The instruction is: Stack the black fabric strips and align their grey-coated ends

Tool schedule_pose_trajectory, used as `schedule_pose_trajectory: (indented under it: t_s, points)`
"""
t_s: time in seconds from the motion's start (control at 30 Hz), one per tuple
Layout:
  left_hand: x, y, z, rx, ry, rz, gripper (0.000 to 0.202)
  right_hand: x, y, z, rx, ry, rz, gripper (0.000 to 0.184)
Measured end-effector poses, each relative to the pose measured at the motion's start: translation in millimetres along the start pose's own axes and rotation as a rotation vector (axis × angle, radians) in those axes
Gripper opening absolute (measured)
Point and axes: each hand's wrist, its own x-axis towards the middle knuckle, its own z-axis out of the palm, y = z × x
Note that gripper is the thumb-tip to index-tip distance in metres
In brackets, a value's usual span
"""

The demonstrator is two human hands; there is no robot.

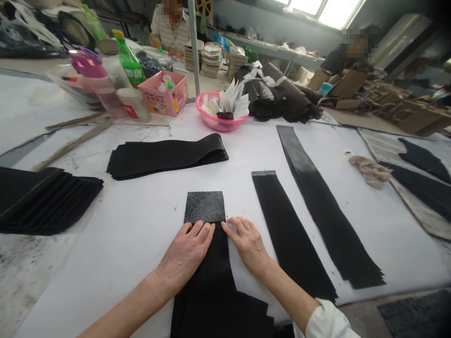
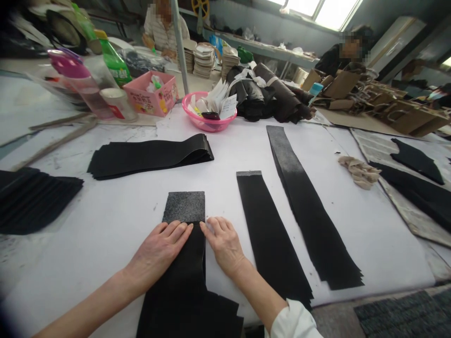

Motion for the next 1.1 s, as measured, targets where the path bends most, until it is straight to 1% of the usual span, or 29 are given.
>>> schedule_pose_trajectory:
  t_s: [0.13, 0.4, 0.57, 0.67, 0.73, 0.83, 0.9, 1.0, 1.03, 1.1]
  points:
    - [-12.6, -5.3, 2.2, 0.011, 0.004, -0.041, 0.042, 0.6, -0.2, -1.2, -0.001, -0.014, 0.006, 0.035]
    - [-33.2, -17.7, 7.7, 0.026, 0.000, -0.079, 0.044, 0.1, -0.4, -0.9, -0.016, -0.035, 0.022, 0.035]
    - [-45.6, -21.6, 11.6, 0.025, 0.088, -0.112, 0.043, -1.6, -1.8, -0.5, -0.017, -0.031, 0.034, 0.036]
    - [-51.9, -23.4, 17.8, -0.045, 0.142, -0.129, 0.042, -2.8, -2.8, -1.2, 0.010, -0.027, 0.047, 0.036]
    - [-55.2, -24.0, 22.7, -0.119, 0.181, -0.147, 0.041, -1.0, -4.4, -5.0, 0.052, -0.013, 0.085, 0.037]
    - [-58.6, -23.6, 28.5, -0.224, 0.238, -0.175, 0.040, 8.3, -9.3, -16.4, 0.155, 0.014, 0.178, 0.032]
    - [-59.9, -22.7, 30.5, -0.277, 0.263, -0.186, 0.039, 18.4, -14.3, -24.3, 0.194, 0.018, 0.220, 0.022]
    - [-61.0, -21.9, 31.7, -0.323, 0.286, -0.206, 0.037, 35.5, -22.2, -29.6, 0.145, -0.024, 0.228, 0.006]
    - [-61.4, -21.9, 31.9, -0.335, 0.289, -0.210, 0.037, 40.7, -24.5, -29.2, 0.115, -0.053, 0.223, 0.005]
    - [-62.2, -22.3, 32.4, -0.365, 0.287, -0.217, 0.038, 49.8, -27.4, -26.7, 0.063, -0.115, 0.212, 0.010]
